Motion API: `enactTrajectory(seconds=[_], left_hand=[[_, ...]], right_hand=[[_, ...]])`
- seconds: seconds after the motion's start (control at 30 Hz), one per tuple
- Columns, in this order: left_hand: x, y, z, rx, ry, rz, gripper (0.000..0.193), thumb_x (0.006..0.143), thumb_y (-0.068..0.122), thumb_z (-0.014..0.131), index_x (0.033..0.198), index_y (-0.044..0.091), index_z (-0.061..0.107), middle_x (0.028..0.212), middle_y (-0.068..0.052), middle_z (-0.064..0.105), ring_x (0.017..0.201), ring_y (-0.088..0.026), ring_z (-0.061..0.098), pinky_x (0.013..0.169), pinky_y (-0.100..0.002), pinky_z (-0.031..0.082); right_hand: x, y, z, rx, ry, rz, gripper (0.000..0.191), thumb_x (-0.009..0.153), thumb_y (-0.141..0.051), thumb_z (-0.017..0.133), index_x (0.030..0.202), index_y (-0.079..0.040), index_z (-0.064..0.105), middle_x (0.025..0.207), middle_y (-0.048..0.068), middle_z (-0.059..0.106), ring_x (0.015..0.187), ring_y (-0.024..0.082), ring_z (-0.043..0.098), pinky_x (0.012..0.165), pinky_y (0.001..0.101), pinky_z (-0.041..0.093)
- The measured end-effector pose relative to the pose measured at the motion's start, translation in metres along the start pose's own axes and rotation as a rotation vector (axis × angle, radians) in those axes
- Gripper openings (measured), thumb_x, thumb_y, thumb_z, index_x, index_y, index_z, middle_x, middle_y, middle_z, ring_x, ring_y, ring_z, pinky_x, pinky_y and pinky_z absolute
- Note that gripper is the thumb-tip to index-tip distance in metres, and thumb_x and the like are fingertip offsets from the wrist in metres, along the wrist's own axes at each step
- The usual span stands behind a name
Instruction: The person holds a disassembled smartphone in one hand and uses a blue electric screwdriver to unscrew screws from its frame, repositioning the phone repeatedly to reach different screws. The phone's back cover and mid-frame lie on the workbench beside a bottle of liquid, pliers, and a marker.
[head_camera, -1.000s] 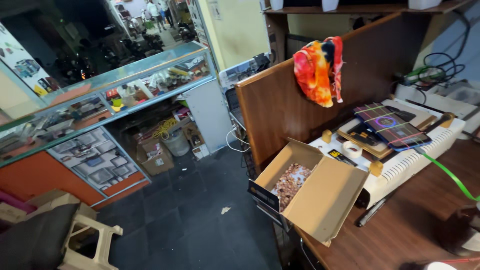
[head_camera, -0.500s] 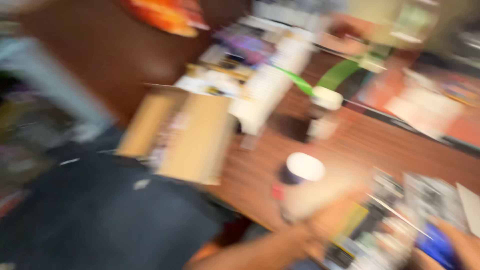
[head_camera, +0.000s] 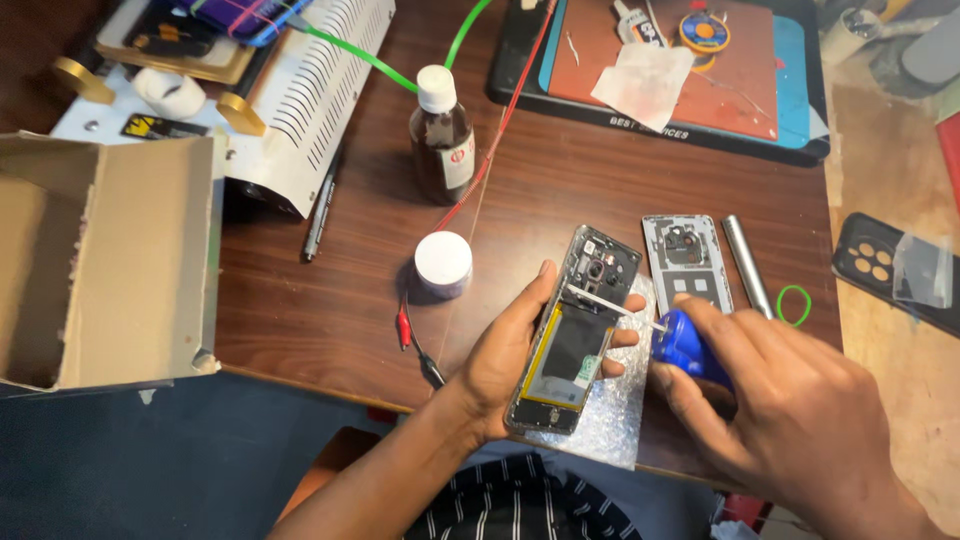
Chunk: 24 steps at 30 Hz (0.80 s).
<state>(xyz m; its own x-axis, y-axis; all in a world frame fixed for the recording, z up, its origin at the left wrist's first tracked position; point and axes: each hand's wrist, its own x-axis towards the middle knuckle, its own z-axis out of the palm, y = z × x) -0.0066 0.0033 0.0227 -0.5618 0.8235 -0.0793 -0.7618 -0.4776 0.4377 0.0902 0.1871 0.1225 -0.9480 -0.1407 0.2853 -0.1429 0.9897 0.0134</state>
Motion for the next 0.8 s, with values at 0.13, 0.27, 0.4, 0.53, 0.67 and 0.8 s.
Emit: enactTrajectory(seconds=[0.13,0.27,0.4,0.53,0.67,0.8], left_hand=[[-0.002,-0.002,-0.01,0.002,0.009,-0.007,0.075,0.112,0.061,0.027,0.15,0.001,0.051,0.143,-0.015,0.06,0.115,-0.024,0.063,0.093,-0.036,0.058],[-0.002,-0.004,-0.015,0.005,0.029,-0.012,0.072,0.111,0.059,0.026,0.151,0.005,0.05,0.144,-0.014,0.061,0.118,-0.023,0.062,0.092,-0.035,0.058],[-0.002,0.002,-0.004,0.015,0.042,-0.014,0.069,0.111,0.058,0.026,0.151,0.006,0.049,0.143,-0.014,0.061,0.119,-0.023,0.062,0.091,-0.035,0.059],[-0.004,0.005,-0.001,0.001,0.031,-0.011,0.068,0.113,0.057,0.026,0.152,0.006,0.05,0.142,-0.013,0.061,0.119,-0.022,0.061,0.091,-0.034,0.058],[-0.003,0.002,-0.006,-0.022,0.026,-0.013,0.068,0.113,0.057,0.027,0.151,0.006,0.05,0.141,-0.013,0.062,0.118,-0.021,0.061,0.091,-0.034,0.059],[-0.003,0.003,-0.006,-0.025,0.031,-0.014,0.067,0.113,0.057,0.027,0.15,0.007,0.05,0.139,-0.013,0.062,0.114,-0.021,0.063,0.09,-0.034,0.059]], right_hand=[[0.002,0.006,0.004,-0.013,0.042,-0.006,0.052,0.081,-0.039,0.077,0.121,-0.006,0.07,0.079,0.01,0.067,0.066,0.03,0.065,0.059,0.0411,0.052],[0.002,0.017,0.016,-0.01,0.012,0.023,0.052,0.082,-0.037,0.078,0.123,-0.006,0.071,0.077,0.01,0.066,0.066,0.03,0.065,0.059,0.0416,0.052],[0.013,0.009,0.012,-0.004,0.016,0.021,0.052,0.081,-0.036,0.078,0.123,-0.006,0.071,0.077,0.01,0.066,0.065,0.03,0.065,0.058,0.0417,0.051],[0.021,0.001,0.006,-0.004,-0.001,0.012,0.054,0.081,-0.037,0.079,0.125,-0.007,0.071,0.078,0.009,0.067,0.064,0.029,0.064,0.057,0.0404,0.05],[0.019,0.006,0.008,-0.051,-0.029,0.005,0.055,0.079,-0.039,0.079,0.123,-0.007,0.072,0.077,0.009,0.066,0.064,0.028,0.064,0.059,0.0401,0.052],[0.016,0.011,0.011,-0.072,-0.049,-0.012,0.056,0.079,-0.039,0.078,0.124,-0.007,0.071,0.077,0.008,0.066,0.066,0.027,0.065,0.06,0.0397,0.052]])
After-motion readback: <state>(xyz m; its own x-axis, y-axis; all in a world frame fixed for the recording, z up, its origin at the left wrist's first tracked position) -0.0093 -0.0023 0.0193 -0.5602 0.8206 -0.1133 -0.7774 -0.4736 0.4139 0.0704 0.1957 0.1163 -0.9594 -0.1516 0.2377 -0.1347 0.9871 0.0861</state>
